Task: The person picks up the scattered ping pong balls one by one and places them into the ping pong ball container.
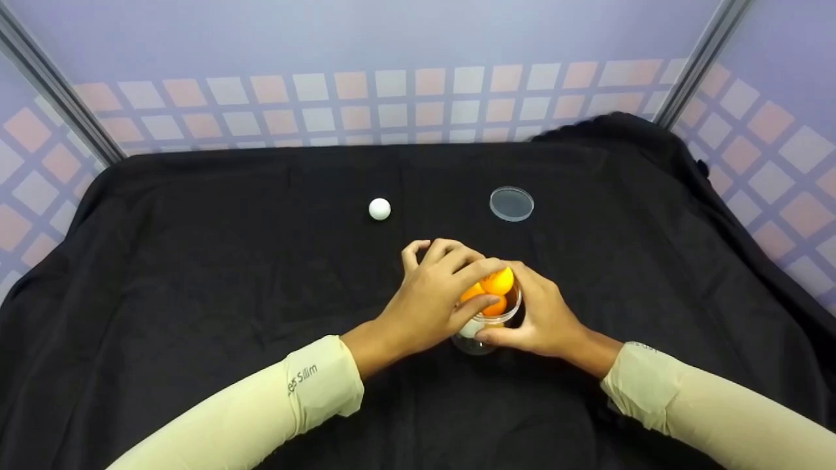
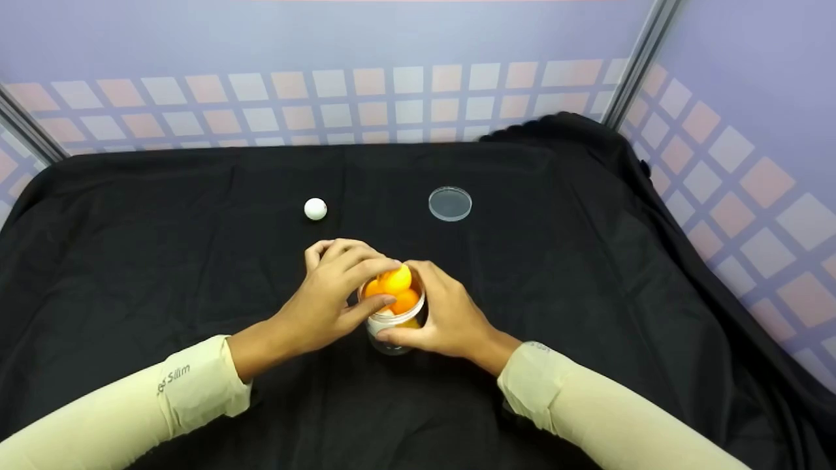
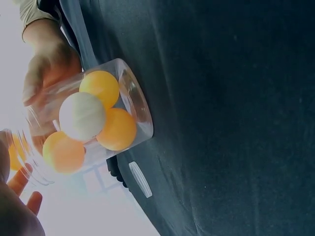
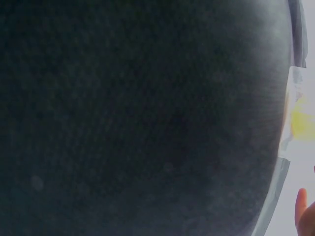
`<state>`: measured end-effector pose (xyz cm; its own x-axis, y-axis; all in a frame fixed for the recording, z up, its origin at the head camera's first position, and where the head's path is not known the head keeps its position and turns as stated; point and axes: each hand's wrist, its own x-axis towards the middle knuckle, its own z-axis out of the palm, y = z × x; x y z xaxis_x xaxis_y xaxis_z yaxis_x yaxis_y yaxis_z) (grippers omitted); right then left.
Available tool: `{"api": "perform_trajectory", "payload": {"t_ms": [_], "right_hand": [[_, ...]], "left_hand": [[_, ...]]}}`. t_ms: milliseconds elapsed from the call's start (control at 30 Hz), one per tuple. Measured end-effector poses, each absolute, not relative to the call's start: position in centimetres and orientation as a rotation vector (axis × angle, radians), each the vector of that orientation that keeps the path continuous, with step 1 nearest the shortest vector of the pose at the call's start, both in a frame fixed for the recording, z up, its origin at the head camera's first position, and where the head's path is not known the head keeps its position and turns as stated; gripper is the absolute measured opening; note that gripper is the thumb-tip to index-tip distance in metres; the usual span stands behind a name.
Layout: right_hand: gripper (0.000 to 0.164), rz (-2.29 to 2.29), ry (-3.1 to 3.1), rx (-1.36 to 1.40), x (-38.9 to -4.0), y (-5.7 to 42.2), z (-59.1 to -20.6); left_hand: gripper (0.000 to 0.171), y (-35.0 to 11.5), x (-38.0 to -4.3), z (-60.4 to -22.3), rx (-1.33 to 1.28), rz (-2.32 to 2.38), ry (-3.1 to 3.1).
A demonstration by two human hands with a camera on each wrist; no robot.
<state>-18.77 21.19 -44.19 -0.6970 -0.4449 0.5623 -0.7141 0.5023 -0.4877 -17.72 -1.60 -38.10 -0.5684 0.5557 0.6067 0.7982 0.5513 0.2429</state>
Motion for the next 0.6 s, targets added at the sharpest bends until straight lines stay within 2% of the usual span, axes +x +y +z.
{"api": "perform_trajectory", "payload": {"t_ms": [600], "right_hand": [[0.086, 1.02, -2.346, 0.982, -18.93, 21.15, -44.29]], "left_hand": [[0.038, -1.5, -17.69, -38.05, -1.092, -0.663, -2.322]]}}
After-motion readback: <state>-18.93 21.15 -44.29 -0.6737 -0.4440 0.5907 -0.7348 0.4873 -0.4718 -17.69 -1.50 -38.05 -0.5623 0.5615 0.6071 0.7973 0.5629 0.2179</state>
